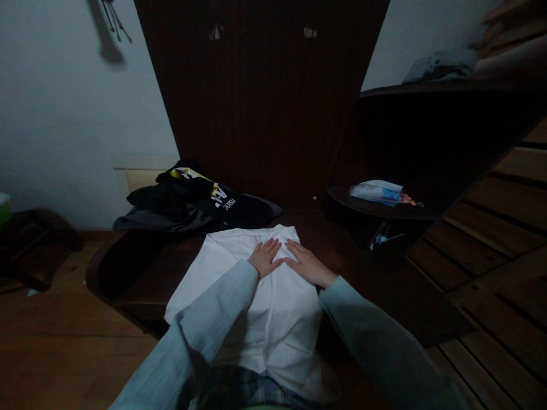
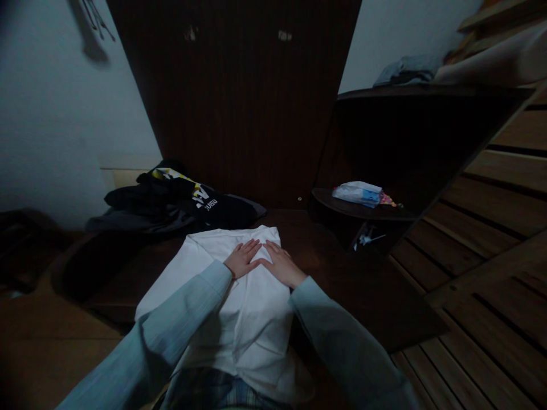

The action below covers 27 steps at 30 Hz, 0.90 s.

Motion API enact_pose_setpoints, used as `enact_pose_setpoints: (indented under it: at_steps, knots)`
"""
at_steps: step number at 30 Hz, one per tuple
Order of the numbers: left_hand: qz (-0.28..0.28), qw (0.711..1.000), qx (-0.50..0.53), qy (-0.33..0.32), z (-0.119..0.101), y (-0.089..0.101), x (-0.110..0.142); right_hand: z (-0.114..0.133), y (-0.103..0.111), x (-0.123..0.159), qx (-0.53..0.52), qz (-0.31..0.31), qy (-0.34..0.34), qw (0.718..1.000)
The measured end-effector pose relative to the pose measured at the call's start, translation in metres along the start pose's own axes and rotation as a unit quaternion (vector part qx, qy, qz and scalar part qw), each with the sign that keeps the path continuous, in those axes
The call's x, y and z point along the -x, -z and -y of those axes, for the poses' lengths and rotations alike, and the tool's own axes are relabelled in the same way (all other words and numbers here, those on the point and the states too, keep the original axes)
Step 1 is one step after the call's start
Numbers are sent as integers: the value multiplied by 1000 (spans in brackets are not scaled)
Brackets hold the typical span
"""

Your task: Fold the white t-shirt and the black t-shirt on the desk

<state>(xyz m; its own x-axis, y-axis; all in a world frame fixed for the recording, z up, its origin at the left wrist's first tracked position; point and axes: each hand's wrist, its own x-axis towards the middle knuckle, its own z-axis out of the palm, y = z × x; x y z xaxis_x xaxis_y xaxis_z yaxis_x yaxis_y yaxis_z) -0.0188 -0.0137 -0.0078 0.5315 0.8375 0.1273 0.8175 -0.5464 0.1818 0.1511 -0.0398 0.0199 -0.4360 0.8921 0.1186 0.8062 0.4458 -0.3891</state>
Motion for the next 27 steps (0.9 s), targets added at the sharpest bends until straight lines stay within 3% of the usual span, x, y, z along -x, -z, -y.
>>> enact_pose_setpoints:
  at_steps: [3, 6, 12, 27]
  knots:
    - [3, 1000, 8, 9, 0, 1, -1, -3, -5, -37, 25, 58, -20, 998]
    - [-8, 1000, 10, 26, 0, 0, -2, -8, -17, -53, 54, 68, -18, 996]
    - [-33, 996, -8, 78, -1, -3, -1, -12, -26, -54, 93, 55, -39, 993]
    - [-36, 996, -1, 76, -1, -2, -3, -10, -24, -55, 109, 55, -59, 991]
